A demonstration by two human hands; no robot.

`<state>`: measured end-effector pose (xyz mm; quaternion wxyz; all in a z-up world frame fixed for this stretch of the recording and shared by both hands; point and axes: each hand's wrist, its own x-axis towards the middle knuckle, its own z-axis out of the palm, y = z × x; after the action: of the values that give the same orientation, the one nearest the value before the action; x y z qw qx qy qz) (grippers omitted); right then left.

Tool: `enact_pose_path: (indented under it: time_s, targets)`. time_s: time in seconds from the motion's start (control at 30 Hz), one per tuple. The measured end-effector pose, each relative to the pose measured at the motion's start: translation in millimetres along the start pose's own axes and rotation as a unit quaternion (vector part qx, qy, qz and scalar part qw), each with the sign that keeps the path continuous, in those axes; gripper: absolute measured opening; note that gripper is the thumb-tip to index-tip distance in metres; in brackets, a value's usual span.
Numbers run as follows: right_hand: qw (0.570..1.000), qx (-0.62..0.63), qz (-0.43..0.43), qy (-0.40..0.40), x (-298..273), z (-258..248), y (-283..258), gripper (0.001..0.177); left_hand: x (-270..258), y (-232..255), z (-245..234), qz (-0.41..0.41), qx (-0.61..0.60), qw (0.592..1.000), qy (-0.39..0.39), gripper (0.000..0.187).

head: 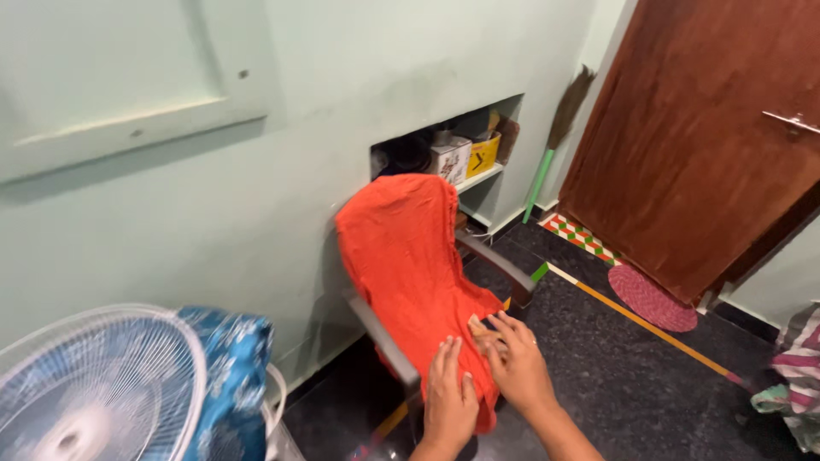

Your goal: The person assembles a table fan by attaching the front grill, inserting the fan blades, securing the hub cap, and attaching the rear grill. They also wipe the fan components with a cloth during the process.

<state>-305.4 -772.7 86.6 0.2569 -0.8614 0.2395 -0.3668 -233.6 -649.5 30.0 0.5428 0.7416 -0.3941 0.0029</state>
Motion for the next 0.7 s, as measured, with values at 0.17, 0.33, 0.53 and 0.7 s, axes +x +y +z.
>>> enact_pose_path:
  time_s: [0.17, 0.33, 0.53, 0.7]
  targets:
    - [0.999, -0.042, 0.010, 0.025, 66.9, 8.7, 89.3, 0.043, 69.9, -23.0, 60.1, 0.025, -0.003, 0.999, -0.047, 0.064]
    - [1.000, -0.011, 0.018, 0.006, 101.6, 58.8, 184.5, 0.046, 120.0, -68.5, 130.6, 0.039, 0.049, 0.996, -0.057, 0.065]
    - [0.994, 0.023, 0.078, -0.066, 142.3, 143.9, 296.6, 0.052, 157.4, -151.2, 231.9, 0.038, 0.095, 0.992, -0.066, 0.065]
    - [0.981, 0.038, 0.148, -0.118, 161.8, 215.2, 388.7, 0.045, 173.8, -221.5, 291.0, -0.020, 0.168, 0.981, -0.096, 0.068]
